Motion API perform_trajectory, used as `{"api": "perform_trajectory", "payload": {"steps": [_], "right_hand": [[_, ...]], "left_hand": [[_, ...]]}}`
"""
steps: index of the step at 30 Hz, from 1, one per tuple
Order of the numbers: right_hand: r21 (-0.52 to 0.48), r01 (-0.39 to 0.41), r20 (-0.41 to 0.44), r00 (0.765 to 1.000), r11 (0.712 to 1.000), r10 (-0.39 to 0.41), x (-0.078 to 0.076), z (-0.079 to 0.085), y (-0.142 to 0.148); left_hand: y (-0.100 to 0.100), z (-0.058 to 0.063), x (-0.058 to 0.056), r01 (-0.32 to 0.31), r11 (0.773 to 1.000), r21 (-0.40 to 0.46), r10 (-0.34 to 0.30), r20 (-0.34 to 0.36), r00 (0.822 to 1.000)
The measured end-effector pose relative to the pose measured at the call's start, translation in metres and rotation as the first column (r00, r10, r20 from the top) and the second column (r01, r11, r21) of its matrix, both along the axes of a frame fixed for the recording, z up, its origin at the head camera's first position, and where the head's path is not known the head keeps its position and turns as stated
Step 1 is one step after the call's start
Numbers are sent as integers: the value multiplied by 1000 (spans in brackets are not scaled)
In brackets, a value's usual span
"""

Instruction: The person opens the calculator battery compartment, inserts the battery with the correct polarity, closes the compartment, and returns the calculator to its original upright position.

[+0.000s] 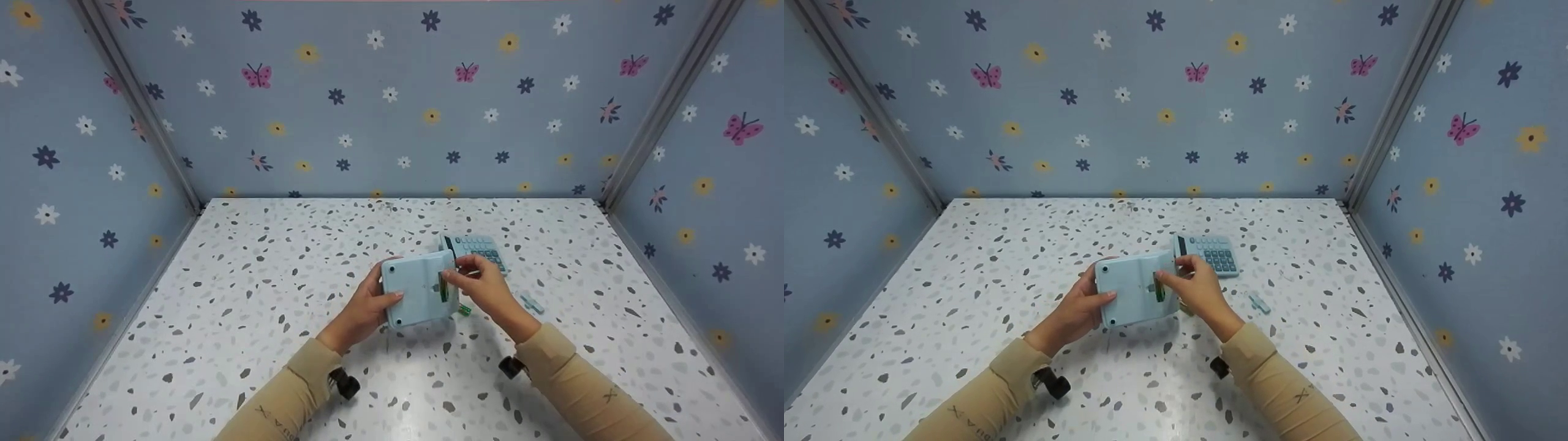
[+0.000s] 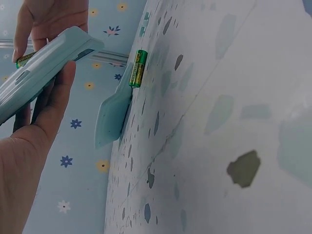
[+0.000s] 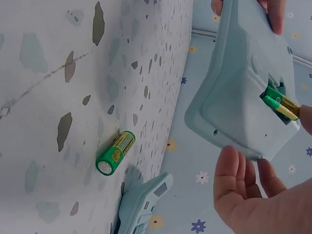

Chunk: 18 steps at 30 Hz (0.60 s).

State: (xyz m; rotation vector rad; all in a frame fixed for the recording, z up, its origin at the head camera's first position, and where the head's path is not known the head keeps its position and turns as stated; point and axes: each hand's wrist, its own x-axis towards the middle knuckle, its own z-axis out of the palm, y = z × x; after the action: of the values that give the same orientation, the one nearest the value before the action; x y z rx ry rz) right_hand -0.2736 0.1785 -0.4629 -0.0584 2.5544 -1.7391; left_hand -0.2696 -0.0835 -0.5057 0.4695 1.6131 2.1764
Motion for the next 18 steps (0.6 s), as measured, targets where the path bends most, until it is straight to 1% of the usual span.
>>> {"api": "perform_trajectory", "payload": {"steps": [4,7,10,13,18], "right_hand": [[-2,-46,110,993,999,46,0,2,2],[-43,-65,189,979,997,72,0,2,3],[-71,-63,222,972,995,77,-1,2,4],[-90,-59,238,968,994,79,-3,0,4],[-132,-64,266,959,989,97,-4,0,5]], "left_hand": [[0,0,0,-4,1000,-2,4,1,1000],[-1,-1,0,-1,1000,-7,1,-4,1000],[-2,-2,0,6,1000,-13,-6,-9,1000],[-2,-2,0,7,1000,-16,-7,-15,1000],[-1,-3,0,4,1000,3,-4,-16,1000]]}}
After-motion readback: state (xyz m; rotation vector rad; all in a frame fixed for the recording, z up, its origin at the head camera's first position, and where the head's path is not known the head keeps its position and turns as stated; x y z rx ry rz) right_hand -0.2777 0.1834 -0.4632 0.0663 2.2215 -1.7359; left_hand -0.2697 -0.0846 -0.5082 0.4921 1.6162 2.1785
